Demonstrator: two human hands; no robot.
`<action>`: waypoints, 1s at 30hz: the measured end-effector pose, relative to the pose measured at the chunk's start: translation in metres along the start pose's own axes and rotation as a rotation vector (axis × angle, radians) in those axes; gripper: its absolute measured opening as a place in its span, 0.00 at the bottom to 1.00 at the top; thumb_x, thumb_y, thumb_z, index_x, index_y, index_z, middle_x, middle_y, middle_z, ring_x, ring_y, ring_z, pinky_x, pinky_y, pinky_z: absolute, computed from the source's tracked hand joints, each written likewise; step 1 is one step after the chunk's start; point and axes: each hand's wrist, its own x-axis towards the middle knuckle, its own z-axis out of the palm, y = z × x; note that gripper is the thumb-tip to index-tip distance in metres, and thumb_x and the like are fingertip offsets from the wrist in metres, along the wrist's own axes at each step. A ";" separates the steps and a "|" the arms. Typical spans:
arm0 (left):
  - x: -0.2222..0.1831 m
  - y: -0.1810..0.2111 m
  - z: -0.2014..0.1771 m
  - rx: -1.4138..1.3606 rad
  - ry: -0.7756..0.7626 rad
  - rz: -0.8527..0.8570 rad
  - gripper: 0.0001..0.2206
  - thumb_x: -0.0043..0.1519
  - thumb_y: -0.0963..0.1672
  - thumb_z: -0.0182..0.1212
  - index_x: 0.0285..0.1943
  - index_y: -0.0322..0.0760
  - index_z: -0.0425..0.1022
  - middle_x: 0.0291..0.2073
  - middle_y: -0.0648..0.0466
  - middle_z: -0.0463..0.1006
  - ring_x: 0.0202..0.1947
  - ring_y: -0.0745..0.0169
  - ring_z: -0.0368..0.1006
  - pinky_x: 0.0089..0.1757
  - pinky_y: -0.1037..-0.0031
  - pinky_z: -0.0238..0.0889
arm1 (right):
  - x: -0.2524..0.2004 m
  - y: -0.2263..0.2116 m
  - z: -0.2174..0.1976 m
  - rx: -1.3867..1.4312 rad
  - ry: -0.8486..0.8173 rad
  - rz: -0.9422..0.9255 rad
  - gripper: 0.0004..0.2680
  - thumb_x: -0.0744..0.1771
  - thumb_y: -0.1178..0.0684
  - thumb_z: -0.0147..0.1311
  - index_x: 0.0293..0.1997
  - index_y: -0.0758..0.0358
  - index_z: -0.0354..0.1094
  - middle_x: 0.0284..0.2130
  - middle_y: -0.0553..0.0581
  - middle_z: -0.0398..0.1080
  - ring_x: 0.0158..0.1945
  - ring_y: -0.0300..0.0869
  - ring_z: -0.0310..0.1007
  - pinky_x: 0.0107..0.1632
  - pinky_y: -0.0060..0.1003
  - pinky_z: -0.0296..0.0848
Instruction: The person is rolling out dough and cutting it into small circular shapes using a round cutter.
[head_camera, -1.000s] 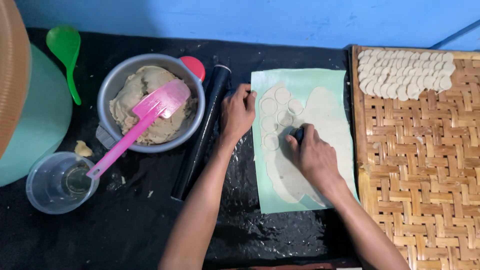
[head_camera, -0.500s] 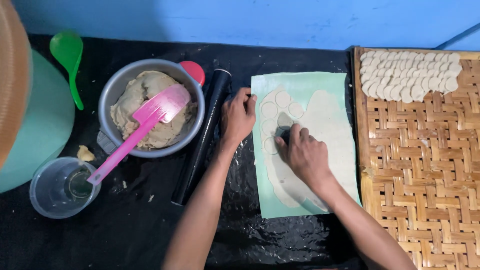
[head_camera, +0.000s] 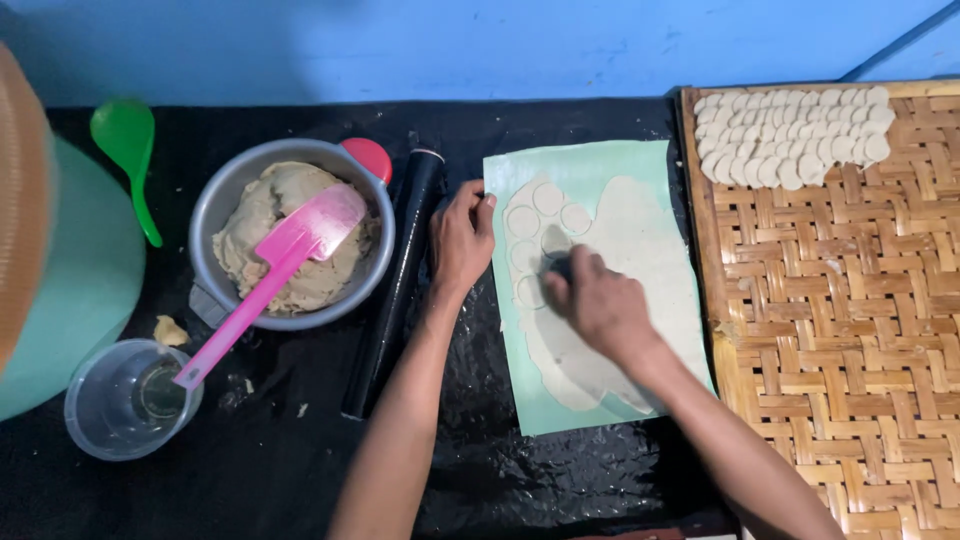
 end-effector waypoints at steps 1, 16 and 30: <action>0.001 -0.001 0.000 0.000 0.005 0.007 0.07 0.66 0.41 0.59 0.49 0.31 0.75 0.29 0.46 0.79 0.32 0.45 0.78 0.34 0.60 0.67 | 0.000 0.004 -0.011 -0.002 0.008 -0.002 0.18 0.71 0.37 0.41 0.49 0.67 0.60 0.30 0.66 0.72 0.23 0.54 0.77 0.21 0.46 0.73; 0.001 -0.001 -0.002 -0.022 -0.014 0.000 0.03 0.67 0.39 0.54 0.46 0.30 0.69 0.32 0.43 0.78 0.38 0.40 0.77 0.36 0.58 0.66 | 0.011 0.026 -0.015 0.188 -0.124 0.096 0.21 0.69 0.38 0.46 0.56 0.72 0.56 0.42 0.71 0.69 0.36 0.59 0.78 0.33 0.50 0.78; -0.001 -0.002 0.001 0.087 0.003 0.002 0.04 0.69 0.40 0.53 0.48 0.32 0.69 0.35 0.41 0.79 0.40 0.37 0.76 0.37 0.53 0.65 | 0.020 0.024 0.007 -0.017 0.065 -0.055 0.18 0.70 0.39 0.46 0.47 0.71 0.59 0.25 0.64 0.70 0.20 0.54 0.75 0.20 0.47 0.71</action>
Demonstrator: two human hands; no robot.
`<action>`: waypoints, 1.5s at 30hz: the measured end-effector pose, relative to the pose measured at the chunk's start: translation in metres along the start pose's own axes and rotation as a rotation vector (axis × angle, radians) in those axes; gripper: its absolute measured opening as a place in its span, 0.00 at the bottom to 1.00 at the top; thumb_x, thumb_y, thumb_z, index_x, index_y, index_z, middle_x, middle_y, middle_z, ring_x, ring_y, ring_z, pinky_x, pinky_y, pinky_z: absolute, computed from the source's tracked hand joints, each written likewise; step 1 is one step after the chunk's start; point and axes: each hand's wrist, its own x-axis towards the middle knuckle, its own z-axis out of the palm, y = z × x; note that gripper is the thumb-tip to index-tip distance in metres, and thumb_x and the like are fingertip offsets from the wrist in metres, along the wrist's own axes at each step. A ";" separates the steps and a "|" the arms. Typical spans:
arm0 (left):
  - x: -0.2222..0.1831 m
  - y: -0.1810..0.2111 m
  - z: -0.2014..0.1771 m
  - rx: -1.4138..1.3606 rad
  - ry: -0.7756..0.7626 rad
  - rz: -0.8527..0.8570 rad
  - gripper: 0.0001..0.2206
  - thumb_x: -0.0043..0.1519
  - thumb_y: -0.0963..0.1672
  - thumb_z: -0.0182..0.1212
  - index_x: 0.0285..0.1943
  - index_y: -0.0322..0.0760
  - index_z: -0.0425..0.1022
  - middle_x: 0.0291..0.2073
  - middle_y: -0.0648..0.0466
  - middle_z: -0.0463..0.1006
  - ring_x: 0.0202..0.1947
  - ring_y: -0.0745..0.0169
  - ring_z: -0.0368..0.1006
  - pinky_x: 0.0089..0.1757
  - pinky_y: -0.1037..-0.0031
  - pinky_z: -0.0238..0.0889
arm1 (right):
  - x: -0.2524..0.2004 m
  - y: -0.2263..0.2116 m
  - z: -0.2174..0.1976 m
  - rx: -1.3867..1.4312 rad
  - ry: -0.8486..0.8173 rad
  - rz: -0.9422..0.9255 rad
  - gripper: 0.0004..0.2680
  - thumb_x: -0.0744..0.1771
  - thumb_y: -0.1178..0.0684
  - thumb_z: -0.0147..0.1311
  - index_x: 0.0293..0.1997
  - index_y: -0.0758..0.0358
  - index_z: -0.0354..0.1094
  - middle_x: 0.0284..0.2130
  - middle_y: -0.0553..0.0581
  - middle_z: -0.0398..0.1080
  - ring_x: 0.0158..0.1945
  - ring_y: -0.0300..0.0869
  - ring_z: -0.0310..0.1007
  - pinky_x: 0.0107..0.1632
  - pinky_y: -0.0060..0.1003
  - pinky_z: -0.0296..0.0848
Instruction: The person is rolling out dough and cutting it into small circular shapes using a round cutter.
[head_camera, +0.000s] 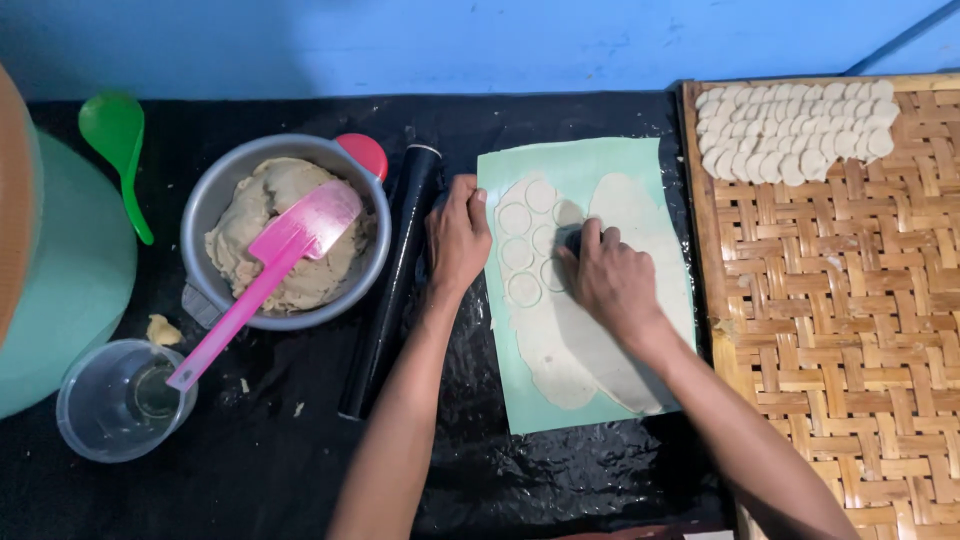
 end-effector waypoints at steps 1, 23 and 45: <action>0.001 0.003 -0.001 -0.001 0.000 0.008 0.04 0.69 0.40 0.53 0.48 0.32 0.69 0.35 0.41 0.79 0.40 0.37 0.76 0.37 0.53 0.65 | 0.001 0.001 0.001 -0.002 0.007 0.003 0.18 0.70 0.39 0.46 0.47 0.71 0.59 0.25 0.64 0.70 0.20 0.54 0.75 0.20 0.47 0.71; 0.001 -0.001 -0.003 -0.001 -0.014 -0.024 0.06 0.69 0.39 0.46 0.51 0.33 0.66 0.31 0.35 0.77 0.35 0.31 0.75 0.34 0.48 0.62 | 0.006 0.020 -0.025 0.179 -0.053 0.112 0.19 0.69 0.41 0.48 0.56 0.70 0.58 0.41 0.71 0.69 0.35 0.62 0.77 0.32 0.52 0.76; -0.001 0.008 -0.007 -0.034 -0.014 -0.091 0.05 0.69 0.40 0.46 0.48 0.33 0.67 0.33 0.38 0.78 0.38 0.34 0.76 0.35 0.52 0.64 | 0.011 0.047 -0.031 0.382 -0.263 0.299 0.17 0.73 0.40 0.39 0.54 0.68 0.55 0.34 0.74 0.75 0.30 0.62 0.78 0.35 0.52 0.74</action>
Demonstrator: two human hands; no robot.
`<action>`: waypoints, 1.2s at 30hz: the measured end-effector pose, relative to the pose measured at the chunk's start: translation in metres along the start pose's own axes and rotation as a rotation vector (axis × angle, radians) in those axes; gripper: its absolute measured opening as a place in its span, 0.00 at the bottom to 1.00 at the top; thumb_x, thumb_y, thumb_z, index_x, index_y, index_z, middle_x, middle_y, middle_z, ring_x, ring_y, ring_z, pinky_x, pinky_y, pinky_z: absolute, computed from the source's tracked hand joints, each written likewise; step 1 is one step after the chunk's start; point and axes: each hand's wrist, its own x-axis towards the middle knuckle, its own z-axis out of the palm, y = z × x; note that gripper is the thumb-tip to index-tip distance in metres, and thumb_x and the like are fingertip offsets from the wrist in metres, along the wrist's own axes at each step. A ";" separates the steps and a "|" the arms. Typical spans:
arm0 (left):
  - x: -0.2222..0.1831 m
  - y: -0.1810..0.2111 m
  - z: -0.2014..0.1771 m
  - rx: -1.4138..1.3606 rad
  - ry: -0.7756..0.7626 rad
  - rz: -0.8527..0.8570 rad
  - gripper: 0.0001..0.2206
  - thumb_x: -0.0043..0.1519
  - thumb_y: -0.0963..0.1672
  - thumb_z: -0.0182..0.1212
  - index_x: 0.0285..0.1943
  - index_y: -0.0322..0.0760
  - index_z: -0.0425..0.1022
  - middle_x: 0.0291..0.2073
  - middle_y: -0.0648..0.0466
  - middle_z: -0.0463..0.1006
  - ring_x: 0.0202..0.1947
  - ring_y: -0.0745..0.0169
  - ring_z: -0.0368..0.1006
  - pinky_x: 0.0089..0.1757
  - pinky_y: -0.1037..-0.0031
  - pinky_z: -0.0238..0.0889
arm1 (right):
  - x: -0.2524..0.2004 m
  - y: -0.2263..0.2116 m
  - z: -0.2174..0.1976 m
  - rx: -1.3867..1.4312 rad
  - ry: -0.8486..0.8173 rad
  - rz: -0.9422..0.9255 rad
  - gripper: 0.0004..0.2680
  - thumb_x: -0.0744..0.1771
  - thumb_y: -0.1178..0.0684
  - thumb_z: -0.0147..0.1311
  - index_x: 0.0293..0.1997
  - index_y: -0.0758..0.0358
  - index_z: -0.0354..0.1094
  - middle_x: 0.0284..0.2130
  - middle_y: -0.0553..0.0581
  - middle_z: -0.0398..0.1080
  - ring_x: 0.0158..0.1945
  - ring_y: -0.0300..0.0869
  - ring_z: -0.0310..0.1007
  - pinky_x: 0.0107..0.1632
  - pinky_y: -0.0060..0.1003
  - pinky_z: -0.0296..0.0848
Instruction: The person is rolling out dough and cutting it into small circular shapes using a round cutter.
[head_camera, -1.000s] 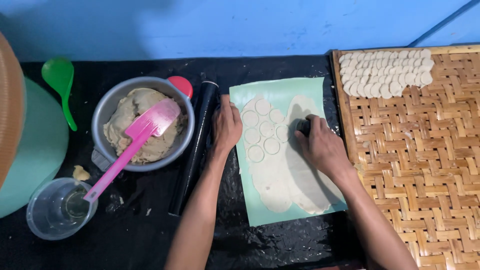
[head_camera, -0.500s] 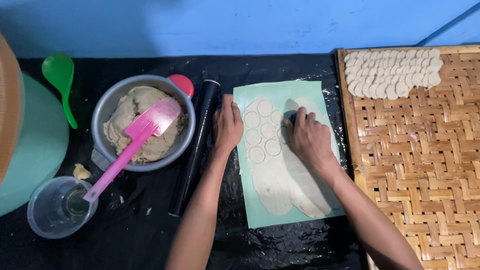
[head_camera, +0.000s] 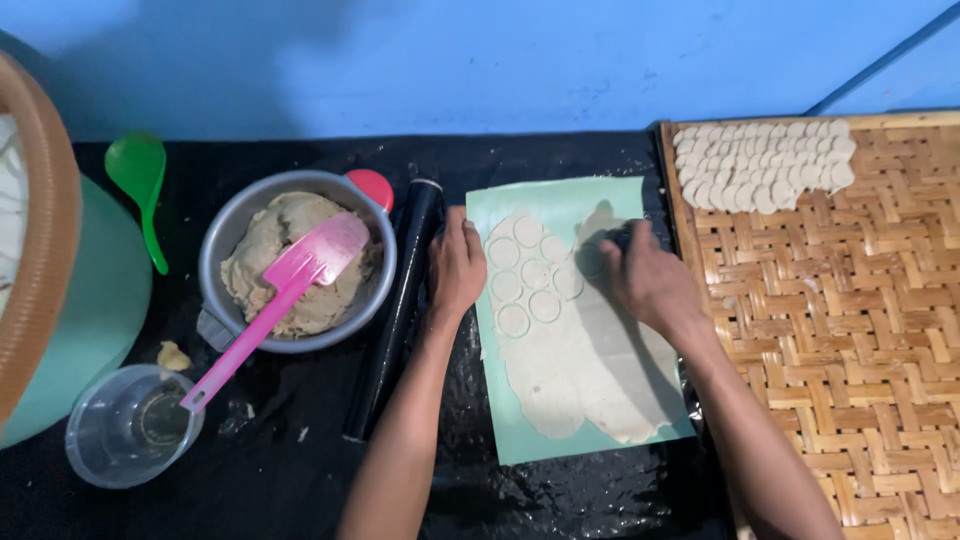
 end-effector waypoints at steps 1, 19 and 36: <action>0.002 0.000 0.000 -0.005 0.004 0.006 0.05 0.69 0.40 0.46 0.48 0.33 0.67 0.33 0.38 0.78 0.38 0.34 0.76 0.35 0.52 0.64 | -0.001 0.000 -0.002 -0.004 0.007 -0.002 0.17 0.73 0.40 0.39 0.54 0.68 0.55 0.34 0.74 0.75 0.30 0.62 0.78 0.35 0.52 0.74; 0.000 0.001 0.002 -0.012 -0.016 0.042 0.06 0.69 0.40 0.46 0.50 0.33 0.68 0.37 0.39 0.81 0.41 0.34 0.77 0.38 0.52 0.66 | 0.041 0.007 0.040 -0.401 0.263 -0.027 0.20 0.74 0.36 0.41 0.47 0.70 0.58 0.30 0.69 0.73 0.28 0.59 0.78 0.27 0.51 0.75; 0.001 -0.022 0.007 -0.086 0.012 0.129 0.16 0.66 0.38 0.50 0.63 0.32 0.72 0.38 0.39 0.81 0.38 0.40 0.78 0.40 0.58 0.68 | 0.007 0.007 0.001 0.039 0.274 0.128 0.20 0.73 0.39 0.40 0.59 0.72 0.55 0.32 0.79 0.74 0.36 0.71 0.75 0.42 0.61 0.73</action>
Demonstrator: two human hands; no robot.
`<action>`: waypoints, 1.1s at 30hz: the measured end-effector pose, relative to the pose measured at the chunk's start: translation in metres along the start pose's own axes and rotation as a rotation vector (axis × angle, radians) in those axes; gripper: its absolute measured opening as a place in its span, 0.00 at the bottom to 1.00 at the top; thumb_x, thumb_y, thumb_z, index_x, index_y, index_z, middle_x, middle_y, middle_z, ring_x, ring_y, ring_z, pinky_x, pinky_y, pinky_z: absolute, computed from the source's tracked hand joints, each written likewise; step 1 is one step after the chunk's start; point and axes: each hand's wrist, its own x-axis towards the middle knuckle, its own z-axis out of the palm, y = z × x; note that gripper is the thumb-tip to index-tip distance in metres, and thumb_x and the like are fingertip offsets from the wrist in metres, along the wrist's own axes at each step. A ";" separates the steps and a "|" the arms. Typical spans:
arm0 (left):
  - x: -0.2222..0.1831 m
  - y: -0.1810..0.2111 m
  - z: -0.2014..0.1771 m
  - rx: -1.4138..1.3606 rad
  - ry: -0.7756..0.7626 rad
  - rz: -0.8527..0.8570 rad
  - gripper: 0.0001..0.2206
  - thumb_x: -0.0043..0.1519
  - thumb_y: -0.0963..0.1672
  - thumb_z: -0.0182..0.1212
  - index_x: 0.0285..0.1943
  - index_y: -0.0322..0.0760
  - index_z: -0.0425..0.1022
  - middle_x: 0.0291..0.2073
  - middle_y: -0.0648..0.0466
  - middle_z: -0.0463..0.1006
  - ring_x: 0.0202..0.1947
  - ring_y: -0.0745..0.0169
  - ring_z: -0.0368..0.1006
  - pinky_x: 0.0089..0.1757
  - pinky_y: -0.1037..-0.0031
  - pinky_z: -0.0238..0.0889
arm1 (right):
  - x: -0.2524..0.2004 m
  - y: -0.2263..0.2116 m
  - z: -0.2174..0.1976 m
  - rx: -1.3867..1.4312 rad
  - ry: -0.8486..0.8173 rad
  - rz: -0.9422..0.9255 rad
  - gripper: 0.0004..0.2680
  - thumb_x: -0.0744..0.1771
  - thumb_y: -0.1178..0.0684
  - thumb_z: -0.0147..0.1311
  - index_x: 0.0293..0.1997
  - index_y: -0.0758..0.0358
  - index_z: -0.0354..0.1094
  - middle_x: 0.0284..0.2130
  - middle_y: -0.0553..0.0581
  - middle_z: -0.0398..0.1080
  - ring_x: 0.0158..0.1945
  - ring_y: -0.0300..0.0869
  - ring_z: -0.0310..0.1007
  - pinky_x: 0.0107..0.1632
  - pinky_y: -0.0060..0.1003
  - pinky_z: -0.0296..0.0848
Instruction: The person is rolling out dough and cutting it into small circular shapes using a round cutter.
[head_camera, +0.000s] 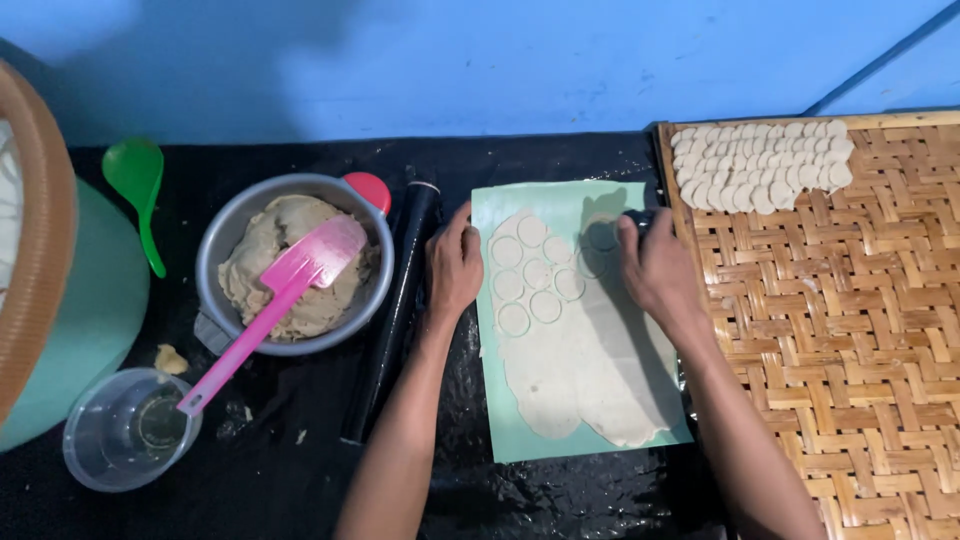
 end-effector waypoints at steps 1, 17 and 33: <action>0.001 0.004 0.000 -0.002 0.003 -0.005 0.16 0.66 0.38 0.50 0.63 0.32 0.72 0.38 0.39 0.81 0.38 0.40 0.78 0.40 0.58 0.68 | -0.006 0.006 0.002 -0.004 -0.004 -0.002 0.20 0.73 0.39 0.40 0.59 0.72 0.55 0.32 0.79 0.74 0.36 0.71 0.75 0.42 0.61 0.73; 0.001 -0.002 0.001 -0.004 0.058 0.079 0.20 0.64 0.35 0.52 0.66 0.35 0.69 0.31 0.45 0.77 0.33 0.47 0.77 0.36 0.61 0.68 | -0.129 -0.068 0.029 -0.108 -0.398 -0.344 0.22 0.68 0.38 0.48 0.58 0.69 0.55 0.38 0.68 0.73 0.30 0.59 0.79 0.30 0.48 0.78; 0.001 0.001 0.001 -0.009 0.004 0.003 0.19 0.65 0.36 0.52 0.66 0.36 0.69 0.30 0.45 0.77 0.33 0.44 0.77 0.36 0.58 0.67 | -0.128 -0.075 0.069 -0.376 -0.170 -0.550 0.18 0.69 0.36 0.47 0.46 0.67 0.61 0.30 0.61 0.69 0.26 0.50 0.78 0.21 0.42 0.73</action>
